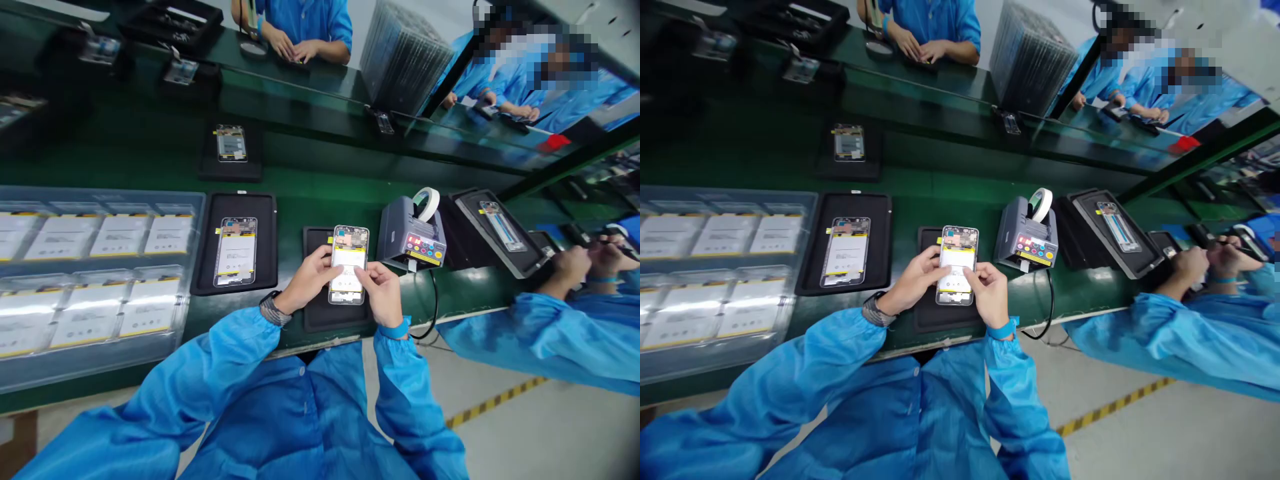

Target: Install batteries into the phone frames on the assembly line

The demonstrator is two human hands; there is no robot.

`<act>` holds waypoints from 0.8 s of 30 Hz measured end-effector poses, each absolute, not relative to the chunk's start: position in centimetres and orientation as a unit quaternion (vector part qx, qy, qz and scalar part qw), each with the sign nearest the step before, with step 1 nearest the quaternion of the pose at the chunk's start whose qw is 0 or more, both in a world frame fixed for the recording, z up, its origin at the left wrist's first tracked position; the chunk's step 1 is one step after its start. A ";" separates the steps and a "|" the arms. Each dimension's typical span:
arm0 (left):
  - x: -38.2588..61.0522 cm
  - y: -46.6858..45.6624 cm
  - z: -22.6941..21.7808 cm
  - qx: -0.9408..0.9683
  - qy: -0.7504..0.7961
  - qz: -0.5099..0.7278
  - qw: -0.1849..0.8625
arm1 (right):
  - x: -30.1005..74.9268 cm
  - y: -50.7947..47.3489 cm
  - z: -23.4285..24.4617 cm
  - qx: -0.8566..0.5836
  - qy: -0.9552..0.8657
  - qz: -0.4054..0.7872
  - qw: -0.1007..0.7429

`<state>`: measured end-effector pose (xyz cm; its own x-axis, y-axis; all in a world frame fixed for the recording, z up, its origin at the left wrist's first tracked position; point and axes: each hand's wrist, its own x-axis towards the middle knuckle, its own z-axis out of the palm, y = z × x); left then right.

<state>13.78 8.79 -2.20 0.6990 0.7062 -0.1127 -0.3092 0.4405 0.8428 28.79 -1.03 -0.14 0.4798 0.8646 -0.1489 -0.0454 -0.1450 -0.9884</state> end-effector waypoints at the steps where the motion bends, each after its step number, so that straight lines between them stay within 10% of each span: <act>1: 13.8 8.7 -2.2 0.432 0.234 0.316 0.812 | 28.6 -1.2 -0.1 -0.640 -0.314 0.400 0.575; 24: 12.9 6.2 0.4 0.510 0.279 0.296 0.758 | 27.0 -1.2 3.9 -0.634 -0.344 0.320 0.614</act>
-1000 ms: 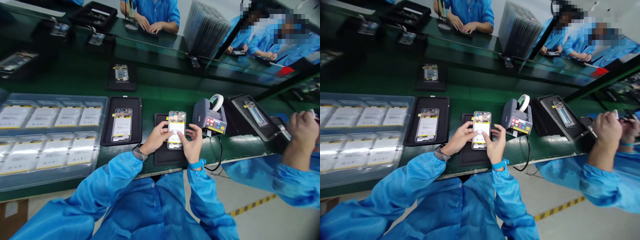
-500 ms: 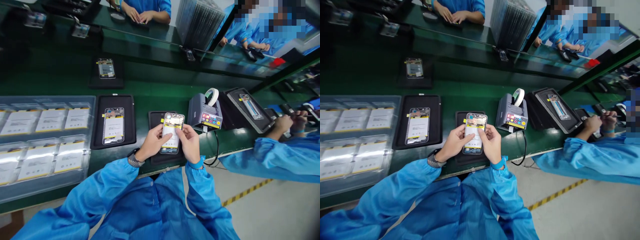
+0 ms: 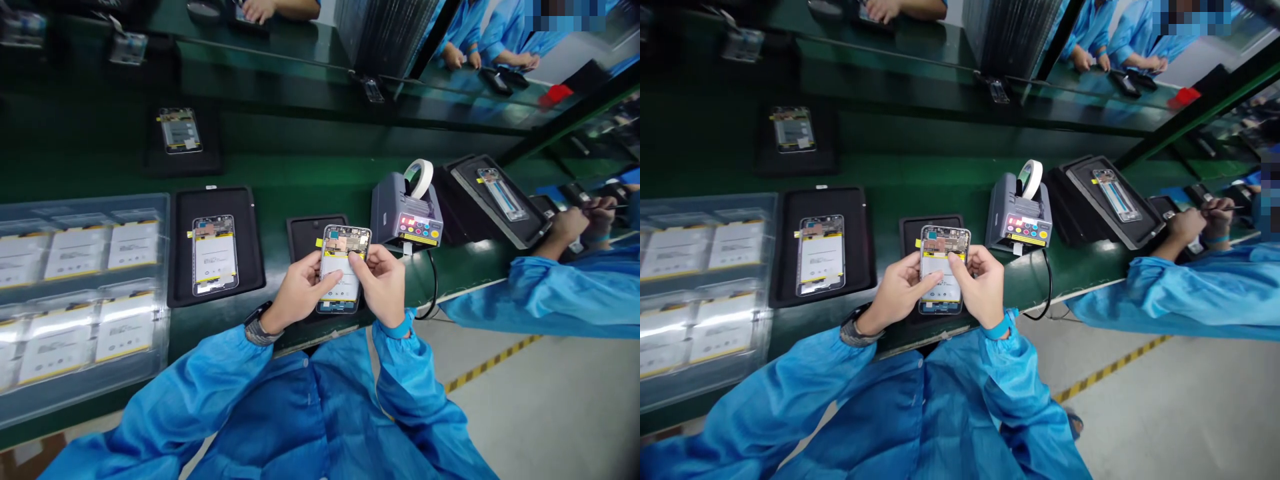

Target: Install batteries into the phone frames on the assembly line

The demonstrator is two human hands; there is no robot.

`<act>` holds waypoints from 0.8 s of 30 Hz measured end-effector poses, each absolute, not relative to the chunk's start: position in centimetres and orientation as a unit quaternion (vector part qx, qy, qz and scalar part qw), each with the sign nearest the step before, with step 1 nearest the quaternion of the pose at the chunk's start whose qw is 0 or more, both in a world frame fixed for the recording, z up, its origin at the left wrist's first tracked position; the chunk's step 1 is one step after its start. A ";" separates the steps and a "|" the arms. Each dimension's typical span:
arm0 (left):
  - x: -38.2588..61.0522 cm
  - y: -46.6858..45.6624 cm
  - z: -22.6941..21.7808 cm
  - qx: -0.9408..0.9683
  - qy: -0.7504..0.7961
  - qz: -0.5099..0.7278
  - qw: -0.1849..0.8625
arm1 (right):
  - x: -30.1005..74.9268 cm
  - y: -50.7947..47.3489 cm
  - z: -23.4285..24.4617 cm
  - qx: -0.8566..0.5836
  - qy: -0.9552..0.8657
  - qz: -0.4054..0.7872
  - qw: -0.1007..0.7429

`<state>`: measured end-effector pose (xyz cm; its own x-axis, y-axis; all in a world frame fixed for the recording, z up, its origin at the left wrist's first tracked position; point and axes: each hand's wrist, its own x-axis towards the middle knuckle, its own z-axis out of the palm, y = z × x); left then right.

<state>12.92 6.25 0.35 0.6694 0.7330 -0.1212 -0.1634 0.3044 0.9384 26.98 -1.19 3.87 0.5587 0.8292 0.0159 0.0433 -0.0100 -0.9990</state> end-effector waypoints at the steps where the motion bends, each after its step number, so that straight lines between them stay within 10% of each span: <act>1: 12.9 6.2 0.4 0.512 0.279 0.298 0.756 | 26.9 -1.1 3.9 -0.636 -0.342 0.319 0.614; 24: 13.0 6.4 0.0 0.521 0.276 0.290 0.754 | 27.3 -0.3 3.0 -0.625 -0.305 0.348 0.629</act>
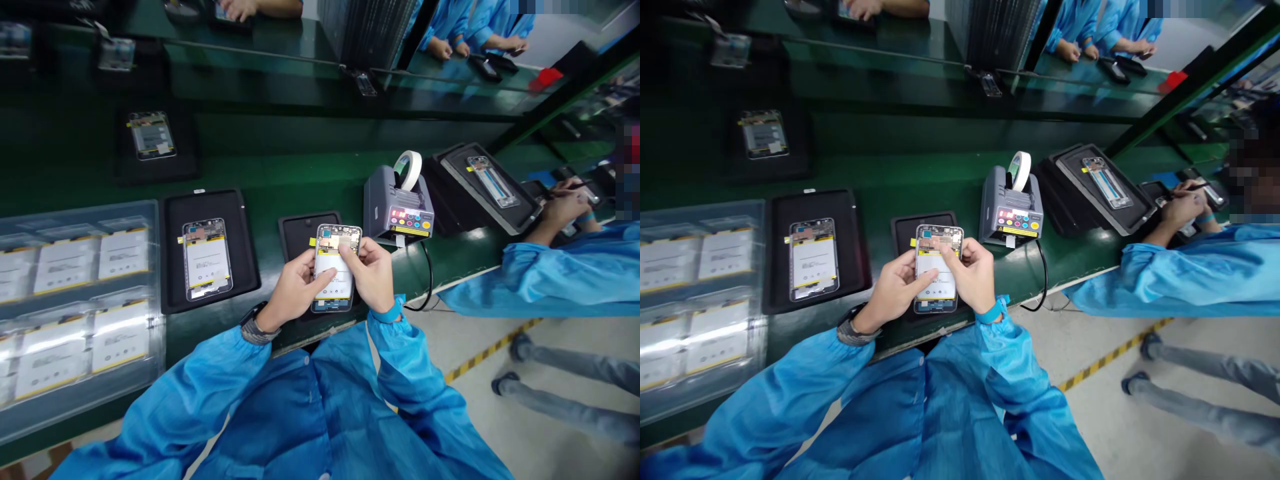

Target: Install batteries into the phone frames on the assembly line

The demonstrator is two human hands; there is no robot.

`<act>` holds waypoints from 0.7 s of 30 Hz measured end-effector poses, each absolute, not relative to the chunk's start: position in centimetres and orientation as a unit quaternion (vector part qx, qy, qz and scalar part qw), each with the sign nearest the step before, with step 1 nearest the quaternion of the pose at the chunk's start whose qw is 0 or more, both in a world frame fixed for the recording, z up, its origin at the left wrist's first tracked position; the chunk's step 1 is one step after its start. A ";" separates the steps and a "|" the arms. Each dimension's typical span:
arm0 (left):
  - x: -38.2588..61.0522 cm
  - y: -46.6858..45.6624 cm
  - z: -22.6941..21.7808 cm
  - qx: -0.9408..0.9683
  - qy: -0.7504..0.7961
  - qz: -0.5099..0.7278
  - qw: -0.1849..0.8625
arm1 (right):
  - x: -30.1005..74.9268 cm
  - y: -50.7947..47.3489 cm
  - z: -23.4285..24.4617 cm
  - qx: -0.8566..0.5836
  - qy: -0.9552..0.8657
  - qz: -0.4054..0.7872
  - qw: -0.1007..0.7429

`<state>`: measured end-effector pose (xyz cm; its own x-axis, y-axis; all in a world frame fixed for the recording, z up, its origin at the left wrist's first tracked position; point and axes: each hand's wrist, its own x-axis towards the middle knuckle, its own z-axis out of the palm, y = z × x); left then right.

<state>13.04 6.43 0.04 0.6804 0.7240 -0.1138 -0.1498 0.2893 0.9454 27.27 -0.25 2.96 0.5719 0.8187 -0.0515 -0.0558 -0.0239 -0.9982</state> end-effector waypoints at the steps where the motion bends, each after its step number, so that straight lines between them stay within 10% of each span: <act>1: 13.0 6.4 0.0 0.522 0.282 0.287 0.752 | 27.2 0.0 2.8 -0.630 -0.306 0.339 0.628; 21: 13.3 8.3 -1.5 0.421 0.341 0.313 0.780 | 38.8 -4.7 2.8 -0.746 -0.151 0.226 0.608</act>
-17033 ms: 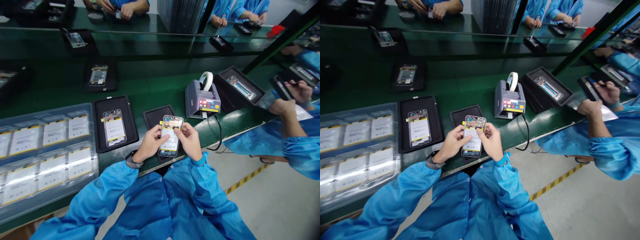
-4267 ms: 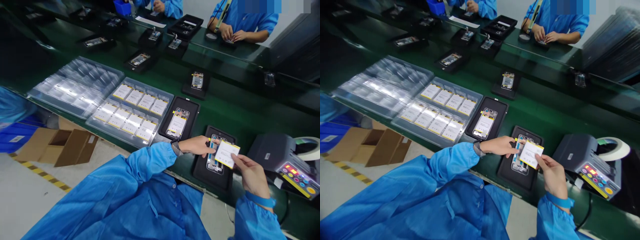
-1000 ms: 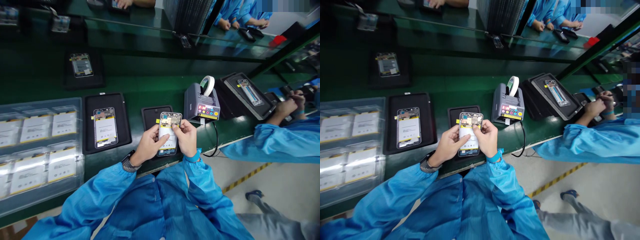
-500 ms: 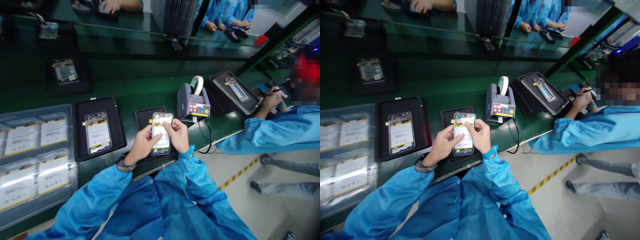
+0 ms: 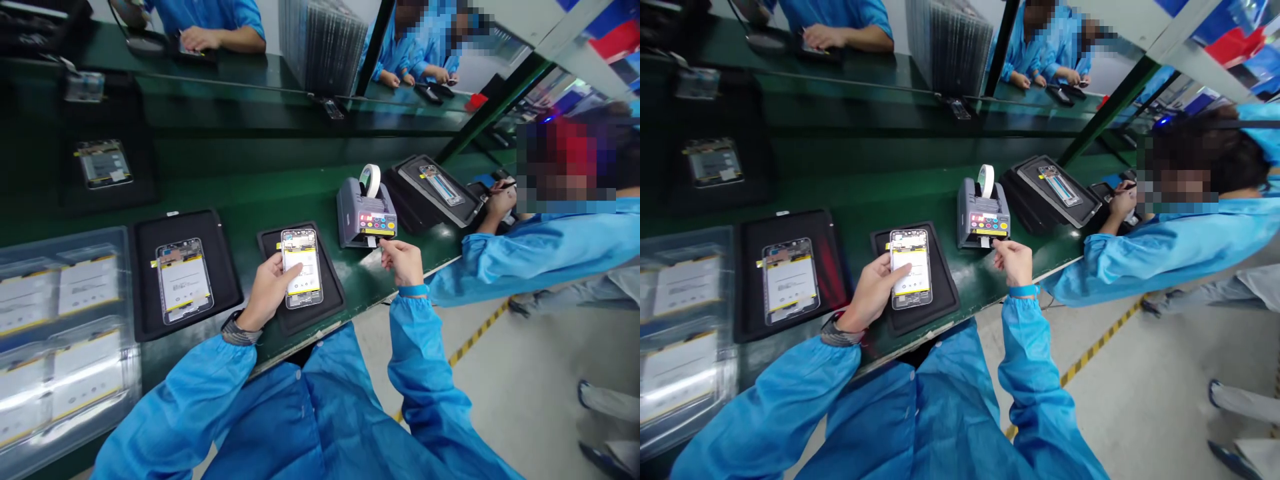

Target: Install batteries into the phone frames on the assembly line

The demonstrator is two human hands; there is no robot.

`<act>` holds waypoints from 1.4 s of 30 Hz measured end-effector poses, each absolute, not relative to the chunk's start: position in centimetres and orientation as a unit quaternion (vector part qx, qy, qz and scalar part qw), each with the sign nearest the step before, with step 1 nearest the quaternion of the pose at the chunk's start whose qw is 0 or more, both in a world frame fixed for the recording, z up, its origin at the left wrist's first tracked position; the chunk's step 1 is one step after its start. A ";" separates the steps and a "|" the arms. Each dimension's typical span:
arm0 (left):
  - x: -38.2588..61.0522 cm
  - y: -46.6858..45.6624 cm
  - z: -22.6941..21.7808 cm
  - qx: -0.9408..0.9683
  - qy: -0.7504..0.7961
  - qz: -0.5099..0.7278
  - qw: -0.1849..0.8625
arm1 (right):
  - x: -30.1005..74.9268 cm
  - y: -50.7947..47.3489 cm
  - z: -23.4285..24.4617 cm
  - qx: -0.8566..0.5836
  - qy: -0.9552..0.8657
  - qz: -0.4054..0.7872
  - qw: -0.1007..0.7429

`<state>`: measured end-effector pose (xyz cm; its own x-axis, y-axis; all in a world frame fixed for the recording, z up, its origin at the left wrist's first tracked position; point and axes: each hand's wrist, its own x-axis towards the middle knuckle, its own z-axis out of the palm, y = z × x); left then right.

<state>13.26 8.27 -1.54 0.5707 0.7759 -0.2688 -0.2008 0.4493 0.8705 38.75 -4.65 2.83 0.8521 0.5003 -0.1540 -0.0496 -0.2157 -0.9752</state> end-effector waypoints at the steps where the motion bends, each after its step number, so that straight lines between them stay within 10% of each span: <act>1: 13.3 8.3 -1.6 0.423 0.340 0.313 0.779 | 38.6 -4.6 2.9 -0.748 -0.153 0.229 0.603; 42: 13.3 8.6 -2.6 0.462 0.250 0.306 0.794 | 26.2 -4.4 0.5 -0.690 -0.275 0.331 0.582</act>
<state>13.32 8.63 -2.61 0.6885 0.7162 -0.1142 -0.2542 0.3858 0.8868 26.22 -4.42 0.52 0.6299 0.7648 -0.1354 -0.0055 -0.1700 -0.9854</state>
